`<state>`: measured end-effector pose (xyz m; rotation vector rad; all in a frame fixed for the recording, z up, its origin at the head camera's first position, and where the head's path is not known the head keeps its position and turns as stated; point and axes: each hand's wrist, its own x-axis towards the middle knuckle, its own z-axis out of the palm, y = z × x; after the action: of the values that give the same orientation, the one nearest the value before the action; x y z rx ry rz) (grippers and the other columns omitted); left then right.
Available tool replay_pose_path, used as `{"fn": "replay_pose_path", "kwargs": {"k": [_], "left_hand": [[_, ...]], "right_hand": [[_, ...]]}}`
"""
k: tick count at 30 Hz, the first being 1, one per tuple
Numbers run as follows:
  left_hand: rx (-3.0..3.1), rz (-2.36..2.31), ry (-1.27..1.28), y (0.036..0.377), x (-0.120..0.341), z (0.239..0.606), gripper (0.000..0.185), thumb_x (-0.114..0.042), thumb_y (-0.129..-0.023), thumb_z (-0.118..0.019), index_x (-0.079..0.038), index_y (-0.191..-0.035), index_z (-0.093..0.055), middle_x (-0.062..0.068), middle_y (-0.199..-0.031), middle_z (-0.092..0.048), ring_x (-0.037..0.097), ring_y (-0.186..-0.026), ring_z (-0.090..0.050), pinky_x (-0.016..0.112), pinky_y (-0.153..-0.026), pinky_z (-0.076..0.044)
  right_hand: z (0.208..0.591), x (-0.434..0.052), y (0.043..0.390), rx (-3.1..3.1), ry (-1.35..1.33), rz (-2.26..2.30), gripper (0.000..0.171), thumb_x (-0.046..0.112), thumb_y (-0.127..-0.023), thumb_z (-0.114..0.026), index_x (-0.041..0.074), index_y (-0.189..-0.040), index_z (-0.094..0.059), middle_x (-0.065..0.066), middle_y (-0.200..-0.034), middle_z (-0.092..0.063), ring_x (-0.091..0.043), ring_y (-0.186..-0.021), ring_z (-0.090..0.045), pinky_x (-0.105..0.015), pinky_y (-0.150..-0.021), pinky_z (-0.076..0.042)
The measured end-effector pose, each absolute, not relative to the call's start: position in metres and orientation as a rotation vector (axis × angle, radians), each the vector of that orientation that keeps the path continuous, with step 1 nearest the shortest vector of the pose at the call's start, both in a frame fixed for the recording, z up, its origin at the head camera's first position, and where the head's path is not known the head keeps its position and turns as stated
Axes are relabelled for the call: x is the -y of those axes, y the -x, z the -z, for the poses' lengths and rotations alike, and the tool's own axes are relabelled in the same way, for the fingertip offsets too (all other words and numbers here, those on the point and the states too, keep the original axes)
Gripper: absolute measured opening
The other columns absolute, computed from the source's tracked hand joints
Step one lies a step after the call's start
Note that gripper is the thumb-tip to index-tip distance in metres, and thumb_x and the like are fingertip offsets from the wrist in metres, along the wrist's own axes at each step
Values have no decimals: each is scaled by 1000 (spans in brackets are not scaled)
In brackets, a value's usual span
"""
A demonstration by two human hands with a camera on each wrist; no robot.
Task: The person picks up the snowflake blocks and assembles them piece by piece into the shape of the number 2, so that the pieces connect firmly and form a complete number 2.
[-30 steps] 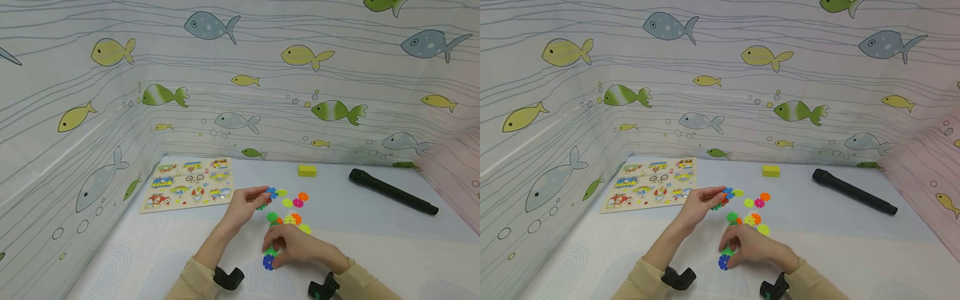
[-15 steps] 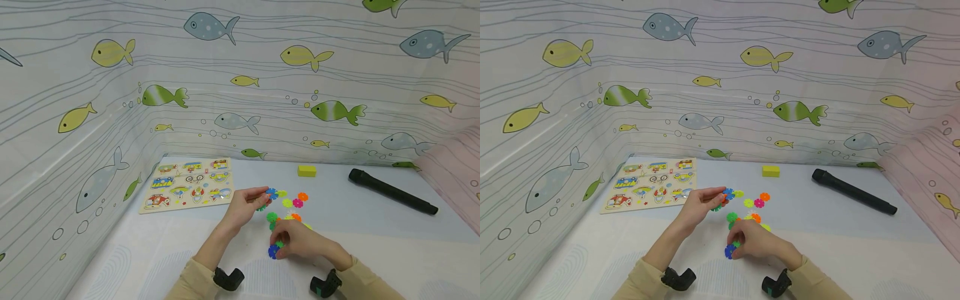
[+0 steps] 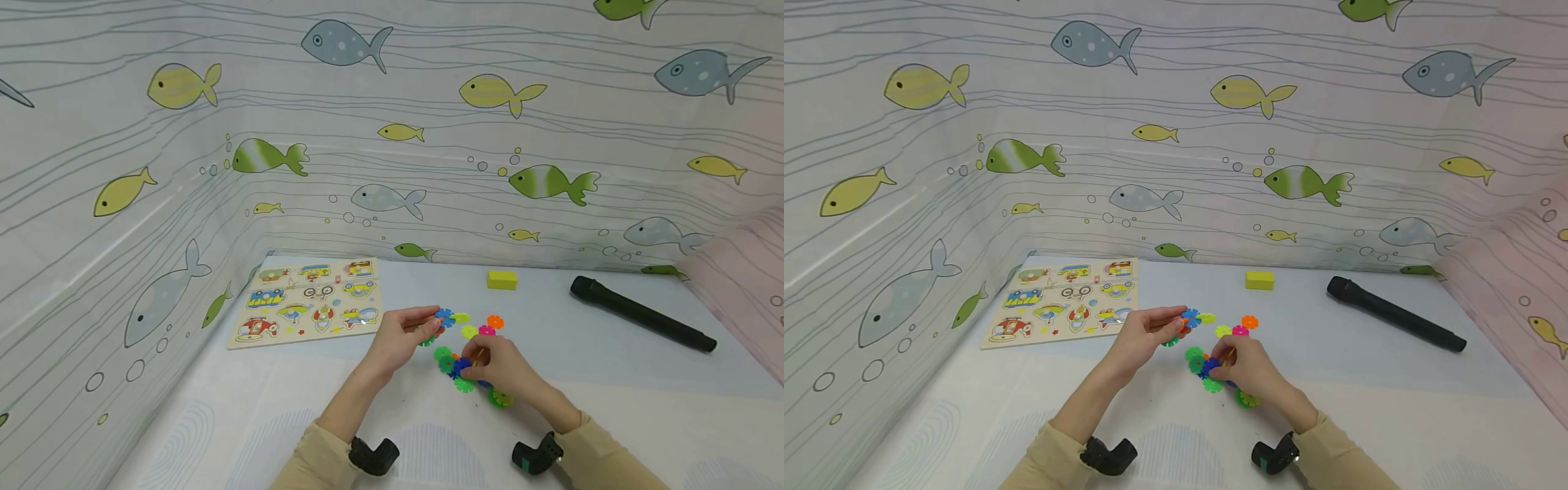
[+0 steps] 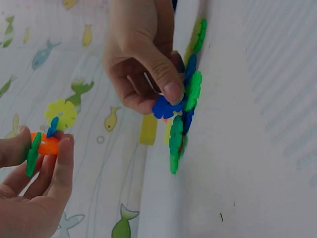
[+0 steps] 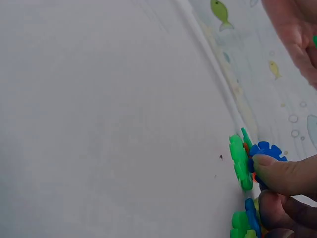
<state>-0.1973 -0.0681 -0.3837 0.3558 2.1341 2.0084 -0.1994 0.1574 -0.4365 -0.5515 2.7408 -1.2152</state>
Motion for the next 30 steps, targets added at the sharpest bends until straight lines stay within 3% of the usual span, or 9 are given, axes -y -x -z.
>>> {"fn": "replay_pose_path", "kwargs": {"k": [7,12,18,30], "left_hand": [[-2139,-1999,-350,198,68,384,36,-16,-99,-62,-3,-132,-63,15,-116,-71,21,-104,-72,28,-94,-55],[-2141,-1999,-343,199,68,385,36,-16,-99,-62,-2,-132,-63,16,-115,-71,19,-102,-72,27,-93,-55],[-2151,-2008,-338,199,67,385,35,-16,-99,-62,-1,-131,-63,17,-115,-71,19,-101,-72,28,-93,-56],[-2138,-2029,-314,199,68,384,37,-13,-99,-62,1,-133,-61,18,-116,-70,21,-103,-72,27,-93,-55]], "right_hand": [[428,-158,200,-2666,441,1300,18,18,-88,-77,8,-92,-63,0,-80,-66,-16,-69,-62,-24,-63,-51],[415,-161,202,-2584,358,1485,21,17,-94,-70,4,-105,-57,-7,-85,-75,-21,-69,-68,-26,-60,-54],[407,-165,203,-2547,256,1651,32,15,-96,-68,4,-124,-57,-13,-91,-73,-27,-76,-68,-28,-69,-59],[402,-168,201,-2454,198,1778,43,13,-97,-65,7,-138,-57,-23,-102,-65,-20,-82,-65,-24,-79,-57]]}}
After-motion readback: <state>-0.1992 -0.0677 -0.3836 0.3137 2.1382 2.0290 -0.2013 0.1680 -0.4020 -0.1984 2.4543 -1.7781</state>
